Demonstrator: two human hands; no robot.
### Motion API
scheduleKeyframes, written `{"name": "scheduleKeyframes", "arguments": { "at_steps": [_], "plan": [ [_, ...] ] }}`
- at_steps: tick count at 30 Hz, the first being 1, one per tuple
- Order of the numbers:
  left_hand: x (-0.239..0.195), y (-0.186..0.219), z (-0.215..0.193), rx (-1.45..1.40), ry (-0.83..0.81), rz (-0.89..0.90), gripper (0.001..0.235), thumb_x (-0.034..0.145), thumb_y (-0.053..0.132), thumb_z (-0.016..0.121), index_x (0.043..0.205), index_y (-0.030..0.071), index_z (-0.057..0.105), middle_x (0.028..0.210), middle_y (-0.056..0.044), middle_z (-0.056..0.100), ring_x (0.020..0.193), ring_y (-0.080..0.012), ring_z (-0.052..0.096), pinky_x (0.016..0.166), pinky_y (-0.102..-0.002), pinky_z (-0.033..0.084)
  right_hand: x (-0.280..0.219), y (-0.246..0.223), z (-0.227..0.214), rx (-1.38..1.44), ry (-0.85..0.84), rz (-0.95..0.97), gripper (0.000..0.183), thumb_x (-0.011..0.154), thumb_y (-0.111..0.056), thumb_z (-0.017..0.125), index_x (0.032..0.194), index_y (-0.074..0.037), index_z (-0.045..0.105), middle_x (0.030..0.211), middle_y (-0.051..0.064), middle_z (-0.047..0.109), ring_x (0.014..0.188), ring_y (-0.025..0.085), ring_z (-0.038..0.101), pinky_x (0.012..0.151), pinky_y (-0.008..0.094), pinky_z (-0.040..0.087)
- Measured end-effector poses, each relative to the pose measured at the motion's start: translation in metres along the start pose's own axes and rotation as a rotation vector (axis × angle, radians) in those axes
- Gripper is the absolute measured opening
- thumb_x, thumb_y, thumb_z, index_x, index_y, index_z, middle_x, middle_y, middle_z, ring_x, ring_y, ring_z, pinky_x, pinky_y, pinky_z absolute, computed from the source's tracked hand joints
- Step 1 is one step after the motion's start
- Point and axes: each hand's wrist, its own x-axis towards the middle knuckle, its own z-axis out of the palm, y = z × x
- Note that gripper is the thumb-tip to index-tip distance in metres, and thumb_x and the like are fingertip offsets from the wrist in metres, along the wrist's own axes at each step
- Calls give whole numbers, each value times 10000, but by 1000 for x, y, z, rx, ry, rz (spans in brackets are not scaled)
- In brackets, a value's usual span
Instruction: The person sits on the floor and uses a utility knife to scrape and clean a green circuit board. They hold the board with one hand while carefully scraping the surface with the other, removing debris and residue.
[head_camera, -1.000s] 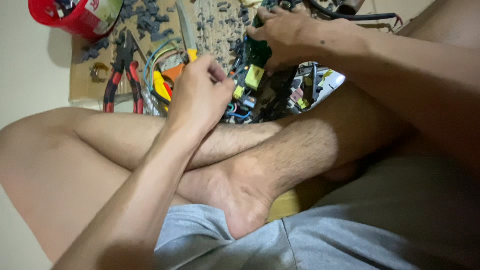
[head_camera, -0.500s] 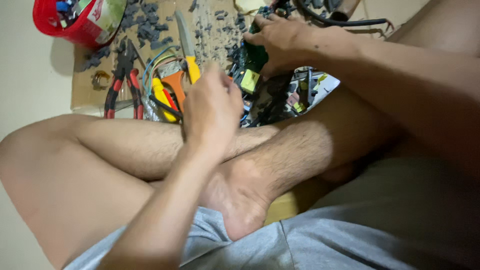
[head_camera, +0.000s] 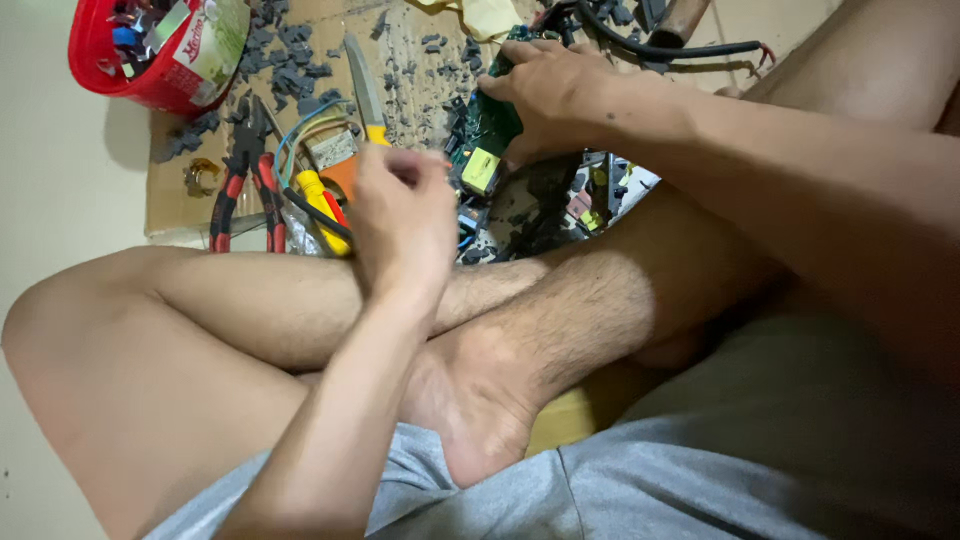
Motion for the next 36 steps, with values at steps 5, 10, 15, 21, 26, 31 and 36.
{"name": "scheduleKeyframes", "arguments": {
  "at_steps": [5,10,15,21,26,31,36],
  "plan": [
    [-5,12,-24,267,-17,262,98,935,259,626,935,161,636,924,-76,759,864,-318,703,764,-487,494,-1,-1,0,-37,51,-6,1078,692,-648,793,1600,-347,296,1687,102,163,1506,379,226,1149,661,288],
    [11,26,-30,518,-59,414,92,896,250,717,839,181,695,833,-84,746,833,-336,692,712,-510,525,-5,-4,-1,-21,43,1,1059,737,-633,769,1611,-336,249,1701,109,114,1539,356,158,1182,648,230],
    [-7,19,-31,612,10,552,67,950,116,767,972,71,723,824,-153,753,760,-365,751,659,-489,659,-4,1,12,-10,191,-97,936,709,-565,808,1523,-287,439,1562,199,314,1383,421,366,1004,656,406],
    [-12,-4,-41,469,-81,313,175,972,331,665,962,157,646,901,-140,744,887,-412,669,713,-548,485,-10,-7,17,263,626,-270,260,909,-131,686,1149,-101,781,998,212,668,1010,357,582,628,578,539],
    [-1,-5,-57,406,-133,188,189,866,407,714,905,223,710,814,-15,742,846,-236,701,808,-375,492,-19,-14,13,291,368,-221,487,906,-93,488,1354,-105,679,1271,245,664,1070,421,677,863,562,575],
    [-2,2,-71,470,-179,238,184,841,383,699,951,248,757,842,-22,751,851,-229,687,793,-369,479,-44,-25,-5,380,258,-62,399,997,-215,537,1367,-106,637,1097,221,723,936,361,706,799,509,596],
    [7,-1,-72,497,-193,335,234,854,373,658,964,245,820,906,-84,772,936,-314,691,849,-406,486,-63,-35,-22,441,59,31,572,969,-461,594,1464,-185,515,1294,161,643,1108,362,633,929,521,504]
  ]
}}
